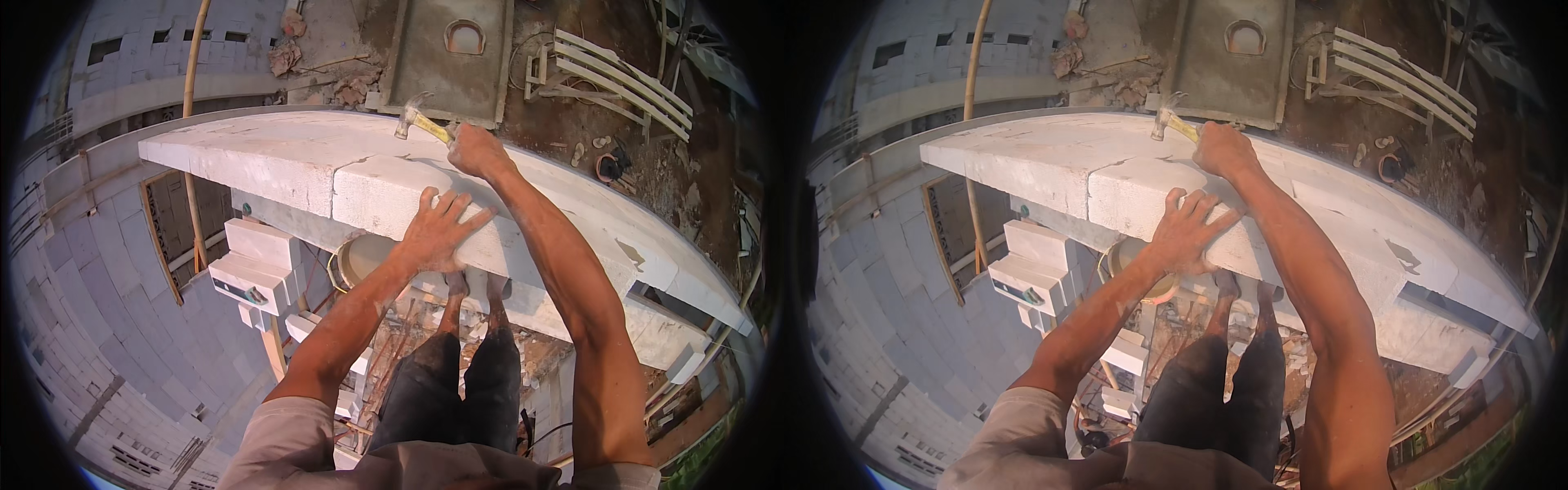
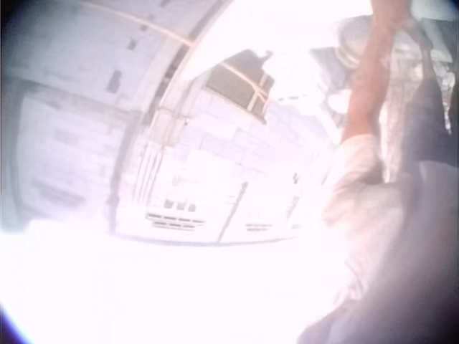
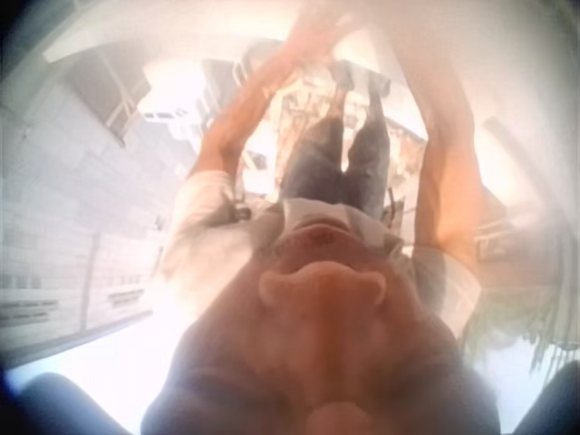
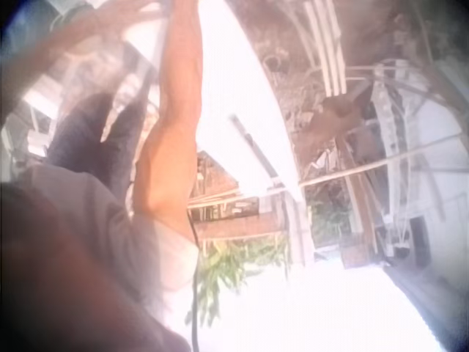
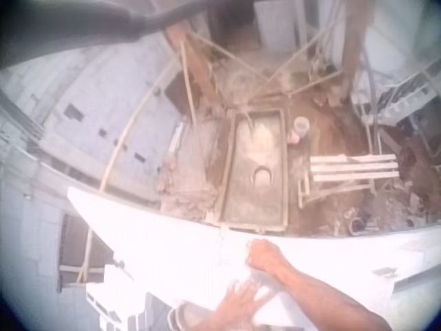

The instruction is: The person installs white rectangular tiles onto a curved wall using a trowel to apply mortar and a hammer to tap tiles into place. He repeatedly scoops mortar from a bucket, spreads it on the wall, places tiles, and adjusts them.

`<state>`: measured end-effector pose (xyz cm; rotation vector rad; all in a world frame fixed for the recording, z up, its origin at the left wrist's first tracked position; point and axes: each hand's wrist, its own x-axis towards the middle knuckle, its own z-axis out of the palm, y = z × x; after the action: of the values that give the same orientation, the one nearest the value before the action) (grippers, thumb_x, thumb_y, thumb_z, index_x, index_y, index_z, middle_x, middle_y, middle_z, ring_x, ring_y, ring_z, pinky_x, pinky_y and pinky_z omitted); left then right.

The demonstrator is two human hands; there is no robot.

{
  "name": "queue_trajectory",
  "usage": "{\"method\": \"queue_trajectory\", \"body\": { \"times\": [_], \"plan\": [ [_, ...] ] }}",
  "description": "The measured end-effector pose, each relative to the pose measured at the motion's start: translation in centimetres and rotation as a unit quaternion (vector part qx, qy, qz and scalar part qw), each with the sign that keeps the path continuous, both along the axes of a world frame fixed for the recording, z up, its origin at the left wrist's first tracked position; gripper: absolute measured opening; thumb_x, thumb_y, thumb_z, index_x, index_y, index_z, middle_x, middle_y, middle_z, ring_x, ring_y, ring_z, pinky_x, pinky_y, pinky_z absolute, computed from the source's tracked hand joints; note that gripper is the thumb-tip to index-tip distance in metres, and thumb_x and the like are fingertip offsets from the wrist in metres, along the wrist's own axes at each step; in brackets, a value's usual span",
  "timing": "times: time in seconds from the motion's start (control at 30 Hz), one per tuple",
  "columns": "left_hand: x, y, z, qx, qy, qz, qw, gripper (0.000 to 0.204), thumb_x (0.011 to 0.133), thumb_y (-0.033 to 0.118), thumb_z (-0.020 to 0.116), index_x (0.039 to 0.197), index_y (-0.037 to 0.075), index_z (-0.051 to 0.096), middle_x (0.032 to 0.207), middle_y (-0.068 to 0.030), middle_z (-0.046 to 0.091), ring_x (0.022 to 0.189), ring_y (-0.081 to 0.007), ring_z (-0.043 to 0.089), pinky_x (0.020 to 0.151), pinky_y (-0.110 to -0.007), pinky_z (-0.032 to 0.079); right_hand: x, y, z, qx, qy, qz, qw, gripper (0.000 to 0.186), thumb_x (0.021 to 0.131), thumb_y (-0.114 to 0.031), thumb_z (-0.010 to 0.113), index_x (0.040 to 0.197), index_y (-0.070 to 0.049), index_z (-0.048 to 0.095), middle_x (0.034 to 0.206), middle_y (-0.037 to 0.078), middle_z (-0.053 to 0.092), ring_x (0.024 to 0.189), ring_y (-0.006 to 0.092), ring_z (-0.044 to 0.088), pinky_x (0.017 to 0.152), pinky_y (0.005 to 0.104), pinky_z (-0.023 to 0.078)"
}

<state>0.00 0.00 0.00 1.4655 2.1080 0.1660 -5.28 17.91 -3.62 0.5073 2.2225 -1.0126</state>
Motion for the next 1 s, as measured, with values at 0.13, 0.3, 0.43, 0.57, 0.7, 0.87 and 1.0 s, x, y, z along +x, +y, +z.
{"method": "queue_trajectory", "body": {
  "times": [0.13, 0.3, 0.43, 0.57, 0.7, 0.87, 1.0],
  "plan": [
    [0.0, -0.3, 0.0, 0.014, 0.027, -0.008, 1.000, 0.110, 0.050, 0.055, 0.087, 0.147, 0.024, 0.044, 0.133, -0.0155, 0.047, 0.124, -0.0339, 0.042, 0.103, -0.058, 0.026, 1.2, 1.4, -0.2, -0.015, 0.031, -0.007, 0.999, 0.033, 0.083, -0.012, 0.057, 0.113, -0.006, 0.070, 0.105, 0.022, 0.070, 0.101, 0.0382, 0.067, 0.089, 0.0456, 0.052],
    [0.4, -0.3, -0.2, 0.055, 0.022, 0.012, 0.998, 0.118, 0.045, 0.053, 0.089, 0.149, 0.026, 0.041, 0.130, -0.0156, 0.048, 0.123, -0.0337, 0.044, 0.103, -0.058, 0.027, 5.7, 7.7, 0.2, 0.005, 0.044, 0.125, 0.991, 0.036, 0.090, -0.018, 0.059, 0.122, -0.006, 0.066, 0.099, 0.023, 0.071, 0.092, 0.0399, 0.068, 0.085, 0.0474, 0.052],
    [0.3, -0.5, -0.4, 0.049, 0.029, 0.009, 0.998, 0.117, 0.046, 0.055, 0.088, 0.149, 0.026, 0.041, 0.129, -0.0144, 0.047, 0.121, -0.0330, 0.043, 0.103, -0.057, 0.026, 9.3, 12.9, 1.3, 0.073, -0.020, 0.042, 0.996, 0.037, 0.090, -0.019, 0.059, 0.124, -0.005, 0.066, 0.096, 0.025, 0.070, 0.089, 0.0402, 0.069, 0.082, 0.0475, 0.054],
    [0.3, -0.4, -0.5, 0.062, 0.026, 0.013, 0.998, 0.115, 0.044, 0.056, 0.088, 0.146, 0.023, 0.046, 0.128, -0.0141, 0.045, 0.123, -0.0342, 0.041, 0.105, -0.057, 0.024, 10.4, 13.1, 1.8, 0.026, 0.009, -0.035, 0.999, 0.041, 0.091, -0.018, 0.058, 0.129, -0.005, 0.062, 0.093, 0.026, 0.070, 0.087, 0.0412, 0.068, 0.082, 0.0483, 0.053],
    [0.3, -0.1, -0.5, 0.048, 0.057, -0.002, 0.997, 0.113, 0.046, 0.055, 0.086, 0.146, 0.021, 0.046, 0.128, -0.0143, 0.045, 0.122, -0.0343, 0.041, 0.104, -0.056, 0.024, 11.1, 11.0, 2.2, 0.015, 0.008, 0.104, 0.994, 0.030, 0.088, -0.019, 0.060, 0.106, 0.003, 0.069, 0.093, 0.027, 0.069, 0.087, 0.0420, 0.067, 0.083, 0.0480, 0.052],
    [0.4, -0.2, -0.8, 0.077, 0.063, 0.007, 0.995, 0.107, 0.048, 0.052, 0.084, 0.143, 0.018, 0.050, 0.127, -0.0144, 0.046, 0.121, -0.0347, 0.042, 0.103, -0.055, 0.025, 19.9, 17.4, 5.7, 0.112, 0.031, -0.094, 0.989, 0.036, 0.093, -0.020, 0.056, 0.122, 0.001, 0.059, 0.090, 0.025, 0.068, 0.082, 0.0386, 0.066, 0.076, 0.0482, 0.052],
    [0.4, -0.4, -0.8, 0.084, 0.069, 0.006, 0.994, 0.106, 0.046, 0.050, 0.084, 0.142, 0.018, 0.051, 0.127, -0.0147, 0.046, 0.120, -0.0342, 0.042, 0.103, -0.055, 0.025, 32.7, 18.3, 11.4, -0.051, 0.039, -0.529, 0.846, 0.028, 0.102, -0.023, 0.050, 0.123, -0.005, 0.047, 0.073, 0.000, 0.049, 0.052, 0.0096, 0.046, 0.048, 0.0285, 0.044]
  ]
}}
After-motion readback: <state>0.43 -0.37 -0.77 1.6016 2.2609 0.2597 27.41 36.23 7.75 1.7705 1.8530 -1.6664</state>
